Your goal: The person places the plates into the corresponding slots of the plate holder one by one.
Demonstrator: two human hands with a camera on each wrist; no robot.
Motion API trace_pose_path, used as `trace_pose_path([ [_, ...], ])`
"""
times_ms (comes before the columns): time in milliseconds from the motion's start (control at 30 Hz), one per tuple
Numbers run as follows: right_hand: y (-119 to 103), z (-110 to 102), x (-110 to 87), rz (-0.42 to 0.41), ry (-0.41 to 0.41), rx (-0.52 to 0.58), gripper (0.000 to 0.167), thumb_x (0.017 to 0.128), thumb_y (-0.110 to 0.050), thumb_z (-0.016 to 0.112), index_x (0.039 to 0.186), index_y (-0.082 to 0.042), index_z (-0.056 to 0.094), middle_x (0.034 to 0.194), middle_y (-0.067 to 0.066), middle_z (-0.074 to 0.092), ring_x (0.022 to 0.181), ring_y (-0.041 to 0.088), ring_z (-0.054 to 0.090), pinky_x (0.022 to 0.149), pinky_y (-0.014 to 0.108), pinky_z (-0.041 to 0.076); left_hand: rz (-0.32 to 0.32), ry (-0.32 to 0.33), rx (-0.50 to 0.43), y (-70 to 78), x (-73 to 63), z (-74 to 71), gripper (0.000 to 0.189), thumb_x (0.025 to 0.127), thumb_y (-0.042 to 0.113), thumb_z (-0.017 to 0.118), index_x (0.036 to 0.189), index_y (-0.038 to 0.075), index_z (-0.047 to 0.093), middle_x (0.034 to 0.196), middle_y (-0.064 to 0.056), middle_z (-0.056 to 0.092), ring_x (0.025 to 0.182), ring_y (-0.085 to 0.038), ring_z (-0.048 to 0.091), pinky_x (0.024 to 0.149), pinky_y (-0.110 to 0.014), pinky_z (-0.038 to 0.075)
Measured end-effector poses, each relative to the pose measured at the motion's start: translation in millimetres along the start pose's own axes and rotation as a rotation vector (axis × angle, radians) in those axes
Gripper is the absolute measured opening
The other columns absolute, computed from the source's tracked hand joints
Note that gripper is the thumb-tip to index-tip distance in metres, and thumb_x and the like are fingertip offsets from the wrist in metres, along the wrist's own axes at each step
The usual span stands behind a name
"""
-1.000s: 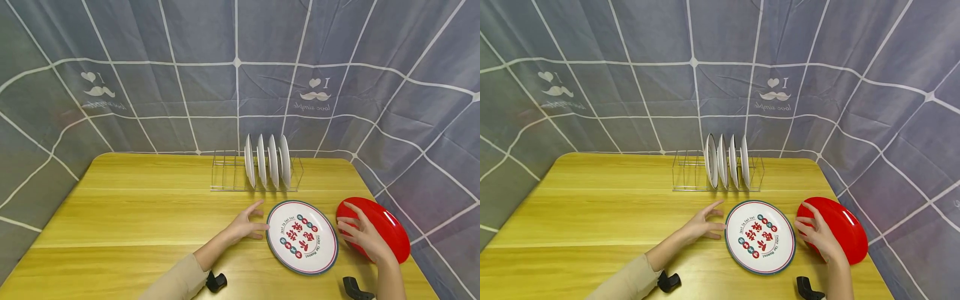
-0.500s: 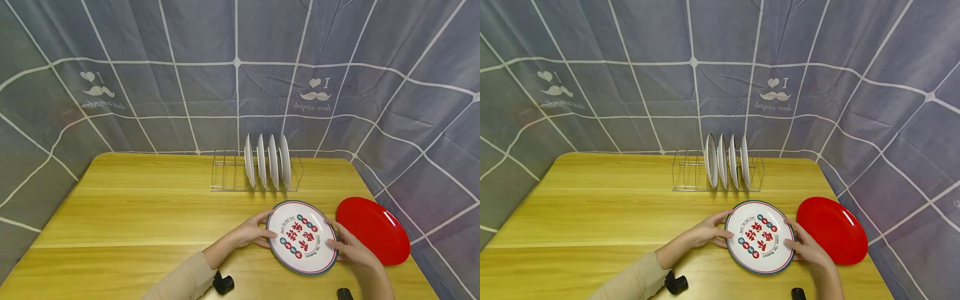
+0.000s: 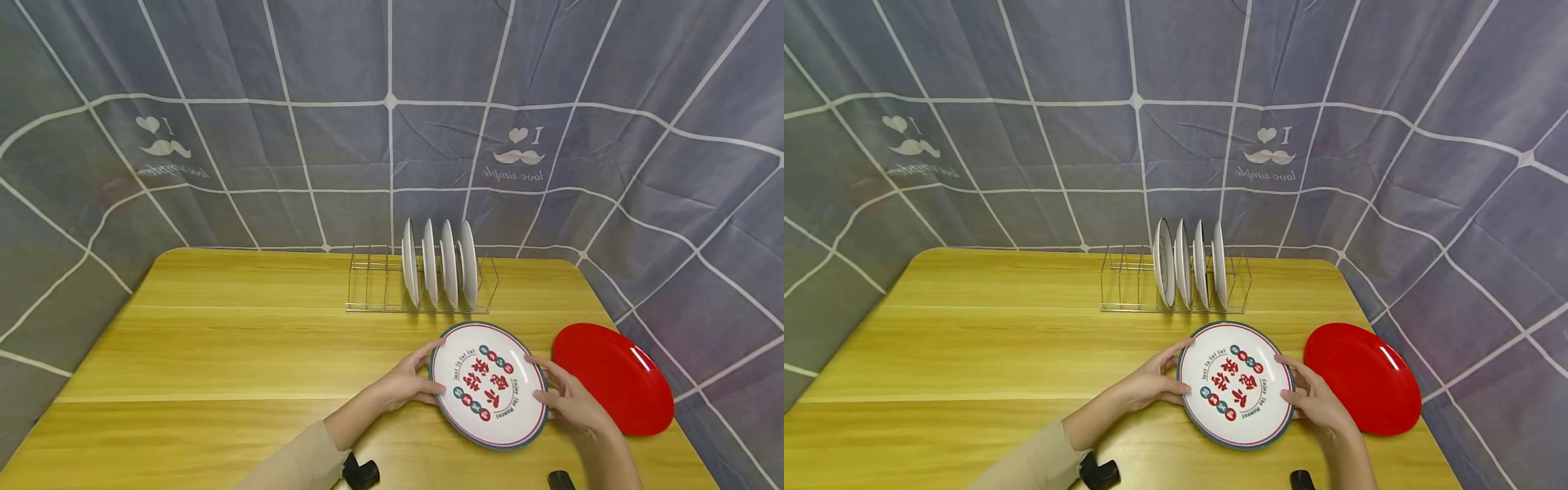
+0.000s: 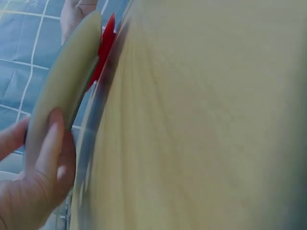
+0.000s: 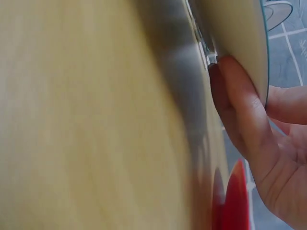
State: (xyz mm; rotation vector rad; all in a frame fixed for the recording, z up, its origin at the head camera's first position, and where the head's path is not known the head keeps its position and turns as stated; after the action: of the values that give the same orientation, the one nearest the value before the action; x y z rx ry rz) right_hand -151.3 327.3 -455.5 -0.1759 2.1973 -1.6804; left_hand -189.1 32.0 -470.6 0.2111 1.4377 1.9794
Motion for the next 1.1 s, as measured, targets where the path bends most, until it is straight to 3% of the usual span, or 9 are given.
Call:
trace_pose_path([
  [200,-9,6,2.6,-0.116,-0.012,0.004,0.056,0.088,0.0,0.055,0.138,0.001,0.029,0.106,-0.001,0.053,0.07,0.017,0.062,0.05,0.026,0.053,0.064,-0.104,-0.017,6.9,-17.1,0.1,0.087,0.079,-0.017,0.056,0.146,0.025,0.02,0.113,-0.026,0.054,0.088,-0.032,0.063,0.074,-0.043,0.055],
  [367,-23,12,5.3,-0.192,-0.016,-0.011,0.055,0.087,0.004,0.055,0.136,0.004,0.03,0.105,-0.003,0.054,0.064,0.017,0.062,0.043,0.024,0.048,0.151,-0.149,-0.025,18.2,-33.6,-1.3,0.09,0.079,-0.012,0.059,0.147,0.027,0.016,0.12,-0.025,0.047,0.094,-0.031,0.061,0.078,-0.047,0.052],
  [667,-61,27,22.3,-0.234,-0.087,0.058,0.058,0.089,0.005,0.05,0.14,-0.004,0.024,0.117,0.004,0.05,0.083,0.028,0.066,0.062,0.043,0.056,0.399,-0.185,-0.07,51.7,-63.8,-10.2,0.089,0.079,-0.001,0.066,0.147,0.02,0.013,0.129,-0.029,0.038,0.096,-0.026,0.061,0.068,-0.046,0.054],
  [800,-76,29,34.9,-0.25,-0.1,0.073,0.059,0.091,0.002,0.049,0.142,-0.01,0.022,0.118,0.007,0.051,0.089,0.026,0.064,0.068,0.045,0.055,0.475,-0.184,-0.082,69.5,-79.4,-19.3,0.086,0.08,-0.002,0.065,0.147,0.018,0.015,0.128,-0.026,0.04,0.097,-0.027,0.061,0.066,-0.046,0.054],
  [967,-88,19,57.4,-0.305,0.054,0.058,0.052,0.093,-0.001,0.049,0.139,-0.011,0.029,0.114,0.011,0.052,0.092,0.018,0.063,0.077,0.035,0.055,0.565,-0.141,-0.058,95.1,-101.6,-34.8,0.084,0.081,-0.006,0.062,0.146,0.019,0.016,0.127,-0.02,0.043,0.098,-0.027,0.06,0.065,-0.043,0.055],
  [1100,-90,8,79.1,-0.31,0.227,-0.074,0.05,0.093,-0.009,0.051,0.139,-0.007,0.031,0.118,0.019,0.049,0.097,0.015,0.059,0.084,0.025,0.051,0.653,-0.084,-0.043,116.7,-117.5,-49.4,0.083,0.082,-0.011,0.057,0.147,0.021,0.017,0.128,-0.016,0.044,0.096,-0.025,0.061,0.065,-0.037,0.056],
])
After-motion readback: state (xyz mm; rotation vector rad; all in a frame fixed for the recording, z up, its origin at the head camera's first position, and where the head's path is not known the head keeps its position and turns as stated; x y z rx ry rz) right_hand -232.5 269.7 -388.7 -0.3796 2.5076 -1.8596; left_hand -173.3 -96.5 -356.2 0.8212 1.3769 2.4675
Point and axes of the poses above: each hand's wrist, its own x-axis towards the middle knuckle, its own z-axis out of the palm, y = z × x, the point moved 2 cm from there along x, towards the middle knuckle
